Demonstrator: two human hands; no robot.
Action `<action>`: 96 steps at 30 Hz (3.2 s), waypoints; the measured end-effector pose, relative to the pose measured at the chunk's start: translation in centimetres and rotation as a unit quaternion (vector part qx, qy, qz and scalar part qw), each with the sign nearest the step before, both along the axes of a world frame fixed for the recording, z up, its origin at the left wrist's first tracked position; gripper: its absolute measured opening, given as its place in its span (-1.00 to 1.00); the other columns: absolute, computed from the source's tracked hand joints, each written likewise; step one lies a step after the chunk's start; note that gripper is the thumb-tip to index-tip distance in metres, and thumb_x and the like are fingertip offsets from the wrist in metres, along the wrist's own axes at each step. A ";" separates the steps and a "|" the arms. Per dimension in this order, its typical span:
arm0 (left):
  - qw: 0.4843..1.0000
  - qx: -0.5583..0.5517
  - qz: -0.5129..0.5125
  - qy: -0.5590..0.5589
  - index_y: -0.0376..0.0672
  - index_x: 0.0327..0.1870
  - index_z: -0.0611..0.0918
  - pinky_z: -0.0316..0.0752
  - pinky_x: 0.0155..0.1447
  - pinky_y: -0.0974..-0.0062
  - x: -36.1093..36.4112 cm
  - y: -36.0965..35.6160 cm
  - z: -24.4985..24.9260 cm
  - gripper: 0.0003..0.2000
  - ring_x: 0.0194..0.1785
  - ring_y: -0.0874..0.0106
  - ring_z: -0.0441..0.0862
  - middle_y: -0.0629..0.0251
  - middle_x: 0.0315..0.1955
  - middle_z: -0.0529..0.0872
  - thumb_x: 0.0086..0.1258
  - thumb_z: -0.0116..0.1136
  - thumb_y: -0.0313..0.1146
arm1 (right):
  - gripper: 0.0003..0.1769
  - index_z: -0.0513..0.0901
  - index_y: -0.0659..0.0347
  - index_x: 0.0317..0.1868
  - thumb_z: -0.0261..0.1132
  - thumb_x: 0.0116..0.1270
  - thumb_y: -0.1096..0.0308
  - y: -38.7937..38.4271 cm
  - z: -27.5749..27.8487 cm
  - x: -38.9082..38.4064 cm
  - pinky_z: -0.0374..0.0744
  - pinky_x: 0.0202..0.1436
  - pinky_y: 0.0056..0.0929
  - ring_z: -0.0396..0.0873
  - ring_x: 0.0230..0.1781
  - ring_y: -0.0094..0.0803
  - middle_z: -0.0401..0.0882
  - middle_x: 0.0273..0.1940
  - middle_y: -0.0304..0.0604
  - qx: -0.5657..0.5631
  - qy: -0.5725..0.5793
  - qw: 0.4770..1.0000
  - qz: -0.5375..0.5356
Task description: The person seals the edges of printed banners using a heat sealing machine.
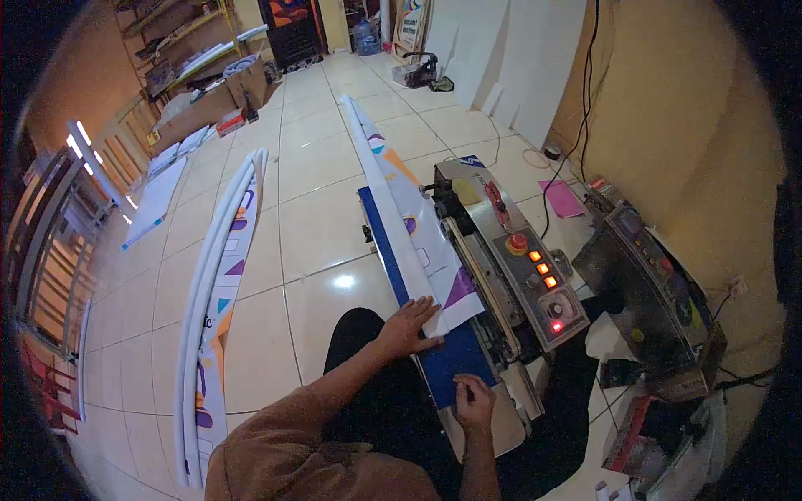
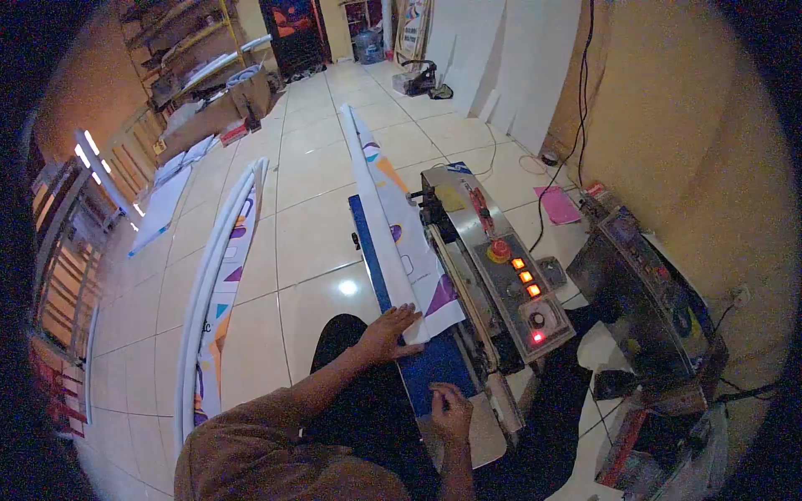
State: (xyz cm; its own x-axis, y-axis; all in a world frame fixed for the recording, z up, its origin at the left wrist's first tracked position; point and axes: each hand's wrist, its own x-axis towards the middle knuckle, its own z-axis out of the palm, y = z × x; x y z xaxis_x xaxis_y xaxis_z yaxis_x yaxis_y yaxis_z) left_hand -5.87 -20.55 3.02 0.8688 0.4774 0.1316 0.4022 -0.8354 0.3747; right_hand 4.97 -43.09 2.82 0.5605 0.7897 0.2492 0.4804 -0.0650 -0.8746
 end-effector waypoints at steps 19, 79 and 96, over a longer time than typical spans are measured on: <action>0.999 -0.045 0.010 -0.015 -0.17 0.40 0.33 -0.01 0.56 0.14 0.3 4.6 -0.6 -0.18 0.51 0.08 0.13 -0.06 0.42 0.24 0.23 0.23 0.21 | -0.86 0.70 0.21 -0.22 0.24 0.25 0.47 0.2 -0.4 0.4 0.65 -0.11 -0.30 0.70 -0.17 -0.17 0.71 -0.18 -0.08 -0.010 0.009 1.000 0.013; 0.942 0.129 0.306 -0.044 -0.14 0.27 0.38 0.01 0.35 -0.43 6.2 14.6 -4.3 -0.59 0.45 -0.26 0.11 -0.24 0.39 0.21 0.48 -0.14 -0.16 | -0.85 0.70 0.28 -0.22 0.24 0.29 0.43 0.5 -0.6 0.6 0.63 -0.10 -0.33 0.70 -0.20 -0.24 0.71 -0.19 -0.03 -0.001 0.059 0.998 0.013; 0.943 0.130 0.306 -0.027 -0.12 0.23 0.41 -0.05 0.34 -0.47 6.3 18.5 -3.2 -0.61 0.43 -0.25 0.14 -0.20 0.37 0.24 0.51 -0.17 -0.14 | -0.83 0.68 0.26 -0.23 0.21 0.31 0.37 0.6 -0.4 0.5 0.63 -0.07 -0.26 0.69 -0.17 -0.11 0.70 -0.19 -0.04 -0.010 0.028 0.999 0.024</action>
